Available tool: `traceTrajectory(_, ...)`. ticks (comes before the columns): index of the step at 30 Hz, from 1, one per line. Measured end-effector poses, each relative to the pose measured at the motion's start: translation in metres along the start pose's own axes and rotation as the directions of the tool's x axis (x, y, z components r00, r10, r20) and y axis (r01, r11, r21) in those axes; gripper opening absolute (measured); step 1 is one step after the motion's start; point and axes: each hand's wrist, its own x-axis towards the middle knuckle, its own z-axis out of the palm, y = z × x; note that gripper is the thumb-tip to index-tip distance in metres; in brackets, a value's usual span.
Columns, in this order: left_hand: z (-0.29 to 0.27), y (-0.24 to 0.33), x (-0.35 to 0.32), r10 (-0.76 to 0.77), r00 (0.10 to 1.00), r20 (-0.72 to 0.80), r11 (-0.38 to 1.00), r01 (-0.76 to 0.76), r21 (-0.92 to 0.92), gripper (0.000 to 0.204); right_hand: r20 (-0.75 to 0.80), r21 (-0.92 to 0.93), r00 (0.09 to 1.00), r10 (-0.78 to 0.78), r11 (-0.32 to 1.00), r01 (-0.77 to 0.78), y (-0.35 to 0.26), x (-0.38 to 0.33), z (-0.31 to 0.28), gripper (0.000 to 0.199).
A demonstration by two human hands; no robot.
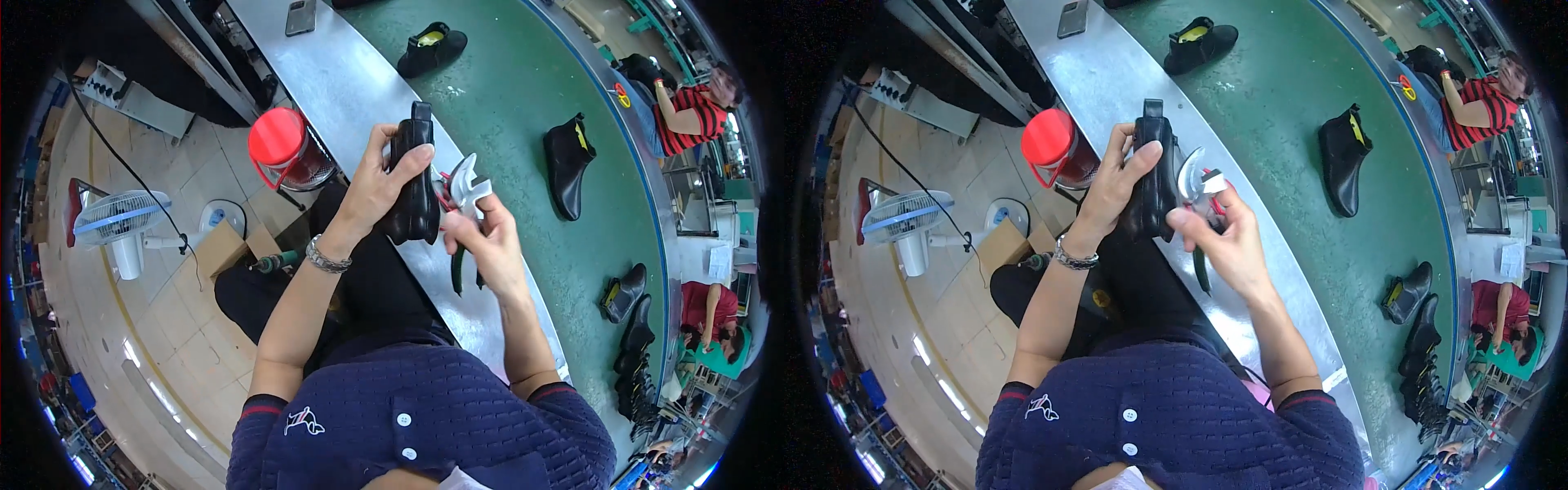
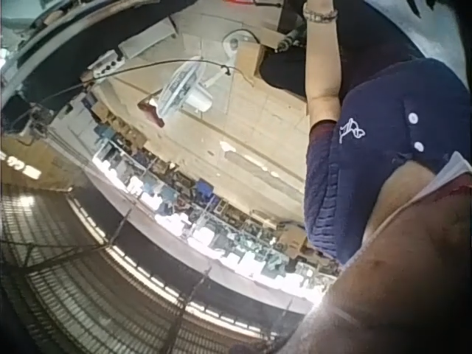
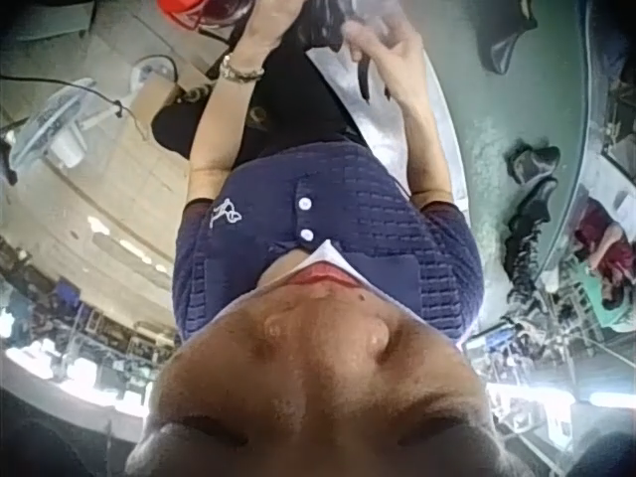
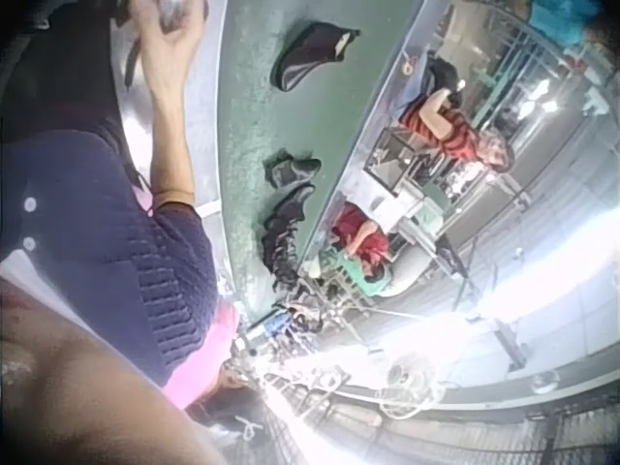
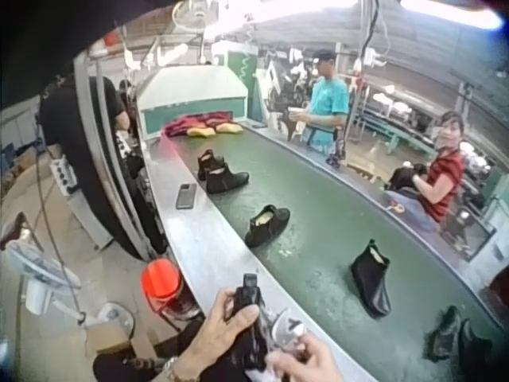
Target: Applying adhesive and assembling components of a shoe upper.
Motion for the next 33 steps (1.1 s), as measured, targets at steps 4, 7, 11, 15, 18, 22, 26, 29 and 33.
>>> traceTrajectory(4,0.004,0.005,-0.005,0.013,0.998,0.065,0.951,0.008,-0.309,0.041,0.264,-0.001,0.938,0.224,0.973,-0.232,-0.001,0.002,-0.029,0.038)
traceTrajectory(7,0.005,0.006,-0.009,0.023,0.999,0.049,0.929,-0.003,-0.369,0.041,0.375,-0.074,0.862,0.340,0.938,-0.338,-0.006,0.008,-0.030,0.044)
traceTrajectory(11,0.007,-0.002,-0.007,0.008,0.999,0.038,0.952,0.004,-0.305,0.038,0.515,-0.185,0.752,0.412,0.910,-0.372,-0.025,0.020,-0.034,0.054)
traceTrajectory(15,0.018,-0.006,-0.007,0.074,0.996,-0.047,0.990,-0.079,-0.119,0.040,0.543,-0.313,0.659,0.521,0.854,-0.417,-0.028,0.027,-0.046,0.060)
traceTrajectory(18,0.021,-0.005,-0.004,0.103,0.993,-0.055,0.995,-0.102,0.016,0.041,0.471,-0.529,0.722,0.506,0.817,-0.228,-0.046,0.033,-0.046,0.064)
traceTrajectory(22,0.019,-0.001,-0.001,0.110,0.991,-0.074,0.993,-0.112,-0.029,0.042,0.408,-0.778,0.873,0.268,0.603,0.179,-0.070,0.031,-0.038,0.061)
traceTrajectory(26,0.018,0.003,0.011,0.050,0.996,-0.070,0.947,-0.070,-0.314,0.028,0.329,-0.767,0.937,0.122,0.613,0.189,-0.058,0.027,-0.033,0.057)
traceTrajectory(29,0.012,0.000,0.012,0.081,0.991,-0.104,0.949,-0.108,-0.296,0.028,0.103,-0.579,0.961,0.255,0.801,-0.150,-0.012,0.013,-0.039,0.056)
traceTrajectory(33,0.014,0.008,0.008,-0.019,0.999,-0.048,0.931,0.000,-0.364,0.029,-0.224,-0.889,0.975,0.005,0.408,-0.206,0.094,-0.012,-0.066,0.028)
